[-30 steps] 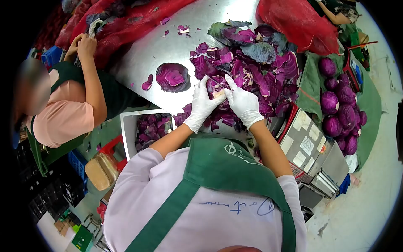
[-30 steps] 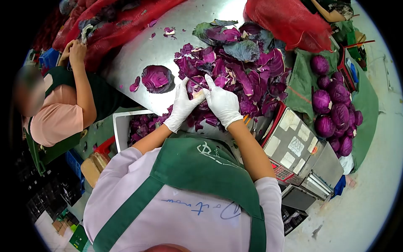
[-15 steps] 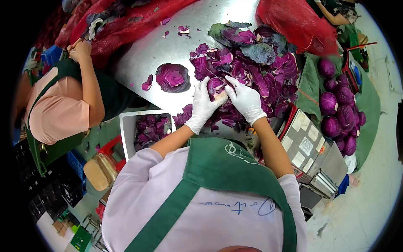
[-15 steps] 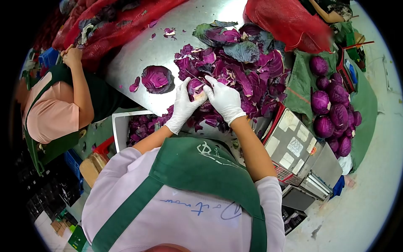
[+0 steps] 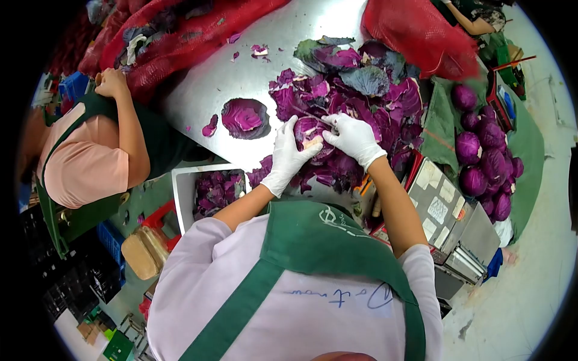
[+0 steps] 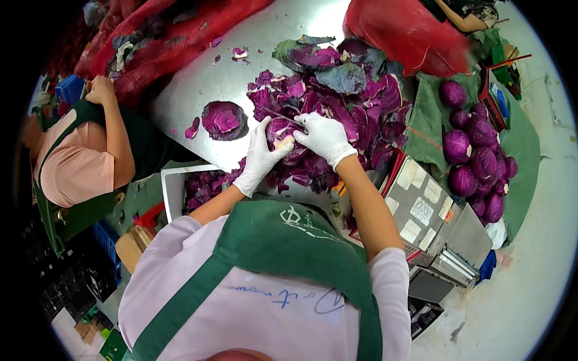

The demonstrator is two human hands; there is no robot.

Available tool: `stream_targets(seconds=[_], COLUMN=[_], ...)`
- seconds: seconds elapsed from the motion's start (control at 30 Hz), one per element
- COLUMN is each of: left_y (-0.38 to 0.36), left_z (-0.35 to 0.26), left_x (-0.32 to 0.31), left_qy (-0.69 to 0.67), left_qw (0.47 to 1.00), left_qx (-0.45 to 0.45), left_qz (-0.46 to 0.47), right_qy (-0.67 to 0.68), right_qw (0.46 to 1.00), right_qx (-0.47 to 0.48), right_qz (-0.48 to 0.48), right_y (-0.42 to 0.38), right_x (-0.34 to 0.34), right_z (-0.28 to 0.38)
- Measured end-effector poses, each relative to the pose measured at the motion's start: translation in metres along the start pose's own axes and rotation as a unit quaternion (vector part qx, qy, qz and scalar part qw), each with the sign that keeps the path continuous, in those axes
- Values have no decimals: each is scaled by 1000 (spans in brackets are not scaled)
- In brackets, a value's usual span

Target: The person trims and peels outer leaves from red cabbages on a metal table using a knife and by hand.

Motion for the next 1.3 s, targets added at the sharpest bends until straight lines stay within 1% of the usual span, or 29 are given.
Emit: stream_targets(seconds=[0.03,0.1,0.17,0.23,0.3,0.37,0.43,0.47,0.5,0.57,0.7,0.77,0.9,0.93,0.97,1.03,1.1,1.17,1.2,1.23,1.3], left_y=[0,2,8,6,1,4,8,7,6,3,0,0,1,-2,-1,1,2,1,0,-2,-3], left_z=[-1,-2,15,16,3,11,11,5,12,9,5,8,10,10,10,10,9,9,11,10,11], left_x=[1,1,-13,-12,0,-4,-2,2,-3,-4,0,-2,-1,-1,1,4,4,1,0,-1,0], left_qy=[13,-31,-96,-81,-24,-49,-46,-32,-30,-7,1,-8,-6,-5,-20,-49,-58,-14,-3,-3,-7], left_qw=[999,999,995,997,998,998,999,999,1000,1000,1000,999,1000,1000,999,998,998,1000,1000,1000,998], left_qx=[-27,-16,3,11,-8,-5,5,5,-2,-14,9,7,16,18,27,44,38,24,12,13,42], left_qz=[-13,-21,4,-6,-51,-34,1,4,-1,-1,-3,-35,-25,-22,-17,-10,-2,-4,-28,-26,-49], right_qy=[-29,-72,-77,-66,-30,-47,-46,-49,-62,-81,-99,-69,-55,-47,-47,-17,-61,-89,-76,-77,-53], right_qw=[999,995,992,989,979,984,986,986,987,984,981,974,972,976,976,980,984,980,976,976,975], right_qx=[33,59,69,77,112,98,109,120,119,143,144,143,116,114,113,134,137,139,146,144,112], right_qz=[-26,-24,-67,-110,-165,-140,-118,-108,-86,-73,-89,-159,-198,-178,-178,-145,-99,-112,-144,-143,-185], right_y=[1,4,3,4,4,2,-1,-1,0,2,4,4,2,2,1,-1,1,4,6,6,10], right_x=[-1,3,-2,-8,-12,-13,-8,-7,-8,-5,-18,-20,-24,-25,-23,-20,-21,-20,-23,-28,-32], right_z=[1,9,8,5,4,6,9,6,4,3,2,2,6,5,4,6,0,1,2,2,2])
Point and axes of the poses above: each hand's wrist, its own y-axis towards the middle knuckle, its own x-axis out of the back of the hand, z = x × y, the point moved 4 cm from there along y, towards the middle knuckle, and after that the axes turned 10 degrees about -z, right-handed, at the moved point
